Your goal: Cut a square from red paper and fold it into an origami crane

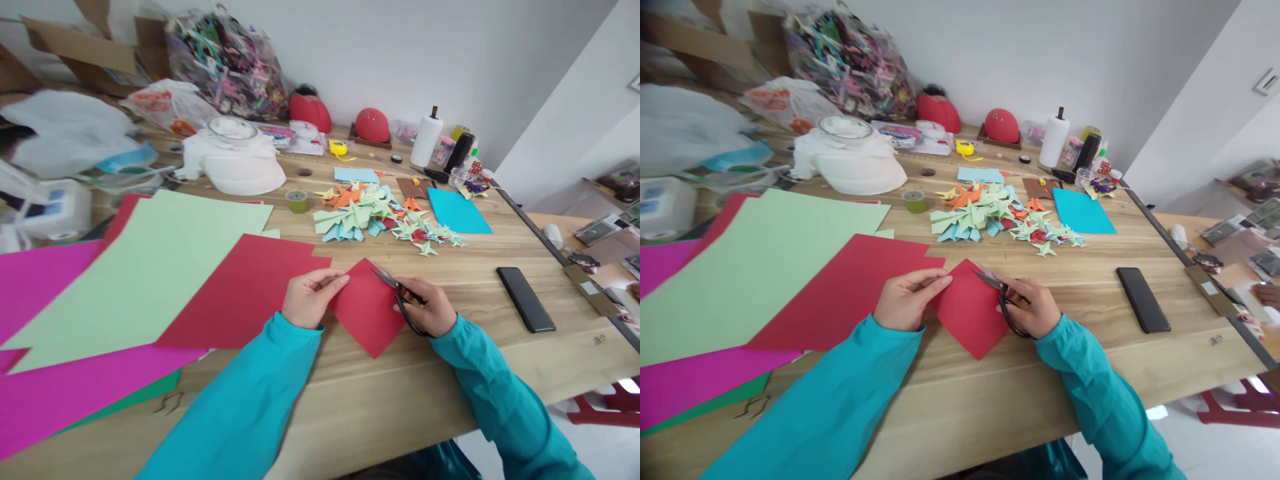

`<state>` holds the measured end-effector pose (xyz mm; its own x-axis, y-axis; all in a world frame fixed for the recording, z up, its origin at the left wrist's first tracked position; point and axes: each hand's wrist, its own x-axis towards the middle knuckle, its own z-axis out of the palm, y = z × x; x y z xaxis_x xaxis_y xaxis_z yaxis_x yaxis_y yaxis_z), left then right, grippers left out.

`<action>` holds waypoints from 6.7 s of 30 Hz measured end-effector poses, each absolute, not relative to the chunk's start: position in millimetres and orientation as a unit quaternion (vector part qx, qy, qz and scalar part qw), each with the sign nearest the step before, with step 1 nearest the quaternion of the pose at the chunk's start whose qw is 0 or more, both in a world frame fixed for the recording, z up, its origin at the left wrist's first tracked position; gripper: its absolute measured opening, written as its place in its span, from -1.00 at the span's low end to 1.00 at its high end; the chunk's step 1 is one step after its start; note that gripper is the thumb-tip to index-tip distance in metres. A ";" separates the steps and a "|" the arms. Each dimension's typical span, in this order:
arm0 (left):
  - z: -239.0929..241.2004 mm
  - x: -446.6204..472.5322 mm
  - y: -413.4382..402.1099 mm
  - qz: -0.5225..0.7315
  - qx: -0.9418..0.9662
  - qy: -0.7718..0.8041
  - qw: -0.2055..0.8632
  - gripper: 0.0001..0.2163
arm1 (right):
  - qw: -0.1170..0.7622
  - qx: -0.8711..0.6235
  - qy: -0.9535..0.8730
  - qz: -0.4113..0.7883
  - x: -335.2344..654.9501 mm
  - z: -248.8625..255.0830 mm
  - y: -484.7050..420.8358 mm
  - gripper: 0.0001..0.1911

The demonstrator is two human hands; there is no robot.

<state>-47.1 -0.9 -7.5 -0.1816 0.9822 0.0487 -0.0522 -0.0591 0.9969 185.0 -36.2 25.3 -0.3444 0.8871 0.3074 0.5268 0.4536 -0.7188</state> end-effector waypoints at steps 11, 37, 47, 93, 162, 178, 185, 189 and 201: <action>-8.8 -47.1 0.4 0.577 0.443 0.513 0.456 -0.64 | 0.346 -0.454 -0.776 0.269 182.8 26.2 -36.8 -0.55; -8.7 -45.0 -1.1 0.589 0.424 0.510 0.462 -0.68 | 0.343 -0.454 -0.781 0.258 181.1 27.4 -38.2 -0.56; -9.9 -44.8 -1.0 0.584 0.431 0.519 0.452 -0.65 | 0.340 -0.451 -0.785 0.255 181.2 25.8 -37.7 -0.57; -9.2 -45.1 -1.4 0.587 0.438 0.525 0.434 -0.66 | 0.344 -0.456 -0.783 0.244 182.3 23.9 -38.3 -0.63; -1.8 -32.2 -7.9 0.564 0.351 0.500 0.556 -0.58 | 0.532 -0.598 -0.473 0.369 185.4 -7.3 -4.9 -0.57; 2.7 -31.6 -9.9 0.539 0.351 0.479 0.598 -0.56 | 0.359 -0.416 -0.835 0.029 169.4 -0.6 -29.1 -0.66; 2.5 -31.8 -10.3 0.527 0.375 0.443 0.621 -0.45 | 0.430 -0.424 -0.787 0.126 174.4 -0.7 -27.1 -0.81; 0.0 -33.7 -6.9 0.560 0.415 0.440 0.566 -0.38 | 0.451 -0.436 -0.763 0.154 175.4 2.0 -25.2 -0.84; -10.0 -53.4 1.7 0.451 0.772 0.413 0.174 -0.80 | 0.453 -0.462 -0.727 0.228 190.4 3.6 -9.6 -0.80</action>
